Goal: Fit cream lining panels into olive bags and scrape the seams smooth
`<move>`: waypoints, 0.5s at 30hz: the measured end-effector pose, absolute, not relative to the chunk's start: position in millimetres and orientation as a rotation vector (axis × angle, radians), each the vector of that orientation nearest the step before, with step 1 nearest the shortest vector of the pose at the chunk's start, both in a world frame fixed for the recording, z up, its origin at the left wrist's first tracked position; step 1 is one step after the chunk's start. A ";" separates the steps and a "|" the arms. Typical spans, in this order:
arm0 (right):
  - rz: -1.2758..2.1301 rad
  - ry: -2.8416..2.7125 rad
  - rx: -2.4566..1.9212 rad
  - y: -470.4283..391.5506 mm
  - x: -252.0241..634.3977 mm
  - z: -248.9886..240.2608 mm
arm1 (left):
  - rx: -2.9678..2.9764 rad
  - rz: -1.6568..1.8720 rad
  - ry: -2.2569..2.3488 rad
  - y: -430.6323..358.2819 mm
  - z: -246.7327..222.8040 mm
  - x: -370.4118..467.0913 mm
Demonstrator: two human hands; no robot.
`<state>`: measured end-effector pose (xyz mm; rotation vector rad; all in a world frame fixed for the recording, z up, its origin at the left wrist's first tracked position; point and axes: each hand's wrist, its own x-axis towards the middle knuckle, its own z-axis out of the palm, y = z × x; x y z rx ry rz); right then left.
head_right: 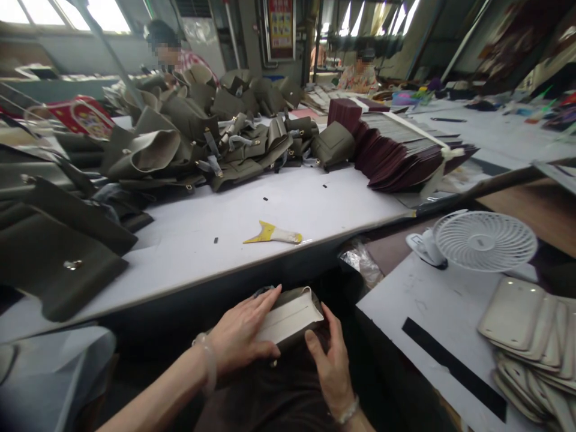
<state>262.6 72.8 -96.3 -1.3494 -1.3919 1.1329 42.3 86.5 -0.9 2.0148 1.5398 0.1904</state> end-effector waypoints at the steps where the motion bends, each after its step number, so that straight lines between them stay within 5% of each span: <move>1: 1.108 -1.446 -1.352 72.7 260.8 -96.2 | 1.999 0.202 1.527 89.9 -1.6 43.3; 8: 0.928 -1.654 -1.384 85.3 273.1 -98.6 | 1.935 0.240 1.391 118.8 -6.7 54.4; 15: 0.428 -2.149 -1.274 223.4 249.3 -41.4 | 2.043 0.303 1.069 158.7 -20.0 67.0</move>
